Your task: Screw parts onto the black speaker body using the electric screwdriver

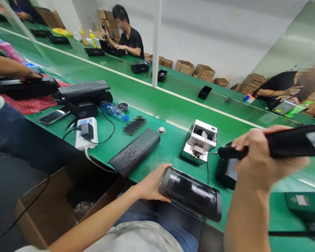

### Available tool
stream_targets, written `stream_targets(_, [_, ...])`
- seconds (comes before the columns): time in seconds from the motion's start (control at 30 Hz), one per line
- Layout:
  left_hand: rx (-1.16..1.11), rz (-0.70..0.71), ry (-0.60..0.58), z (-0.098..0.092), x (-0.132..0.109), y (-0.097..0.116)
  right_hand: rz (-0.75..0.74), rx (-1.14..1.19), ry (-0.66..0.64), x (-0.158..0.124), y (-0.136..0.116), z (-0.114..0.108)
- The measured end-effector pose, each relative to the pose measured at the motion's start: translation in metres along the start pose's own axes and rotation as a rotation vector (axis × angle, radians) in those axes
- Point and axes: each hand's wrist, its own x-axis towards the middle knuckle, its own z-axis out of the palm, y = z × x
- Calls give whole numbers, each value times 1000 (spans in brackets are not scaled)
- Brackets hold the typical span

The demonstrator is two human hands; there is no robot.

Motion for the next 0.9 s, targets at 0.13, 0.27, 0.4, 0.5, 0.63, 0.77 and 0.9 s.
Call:
stream_targets(0.13, [-3, -10, 3, 1, 0, -2, -24, -6, -100, -4, 31, 24])
stream_targets(0.27, [-6, -14, 13, 2, -1, -1, 34, -35, -81, -5, 42, 28])
stream_targets(0.4, [-14, -28, 1, 0, 0, 2, 79, -48, -62, -6, 47, 28])
stream_targets(0.5, [-13, -27, 1, -1, 1, 4, 103, -42, -78, -9, 46, 25])
stream_targets(0.63, [-11, -15, 11, -1, 0, 3, 12, -30, -70, -7, 41, 20])
stream_targets(0.77, [0, -21, 10, -1, 0, 2, -55, -28, -88, -3, 43, 20])
stream_targets(0.9, [0, -35, 7, 0, 0, 2, 16, -47, -83, -3, 48, 24])
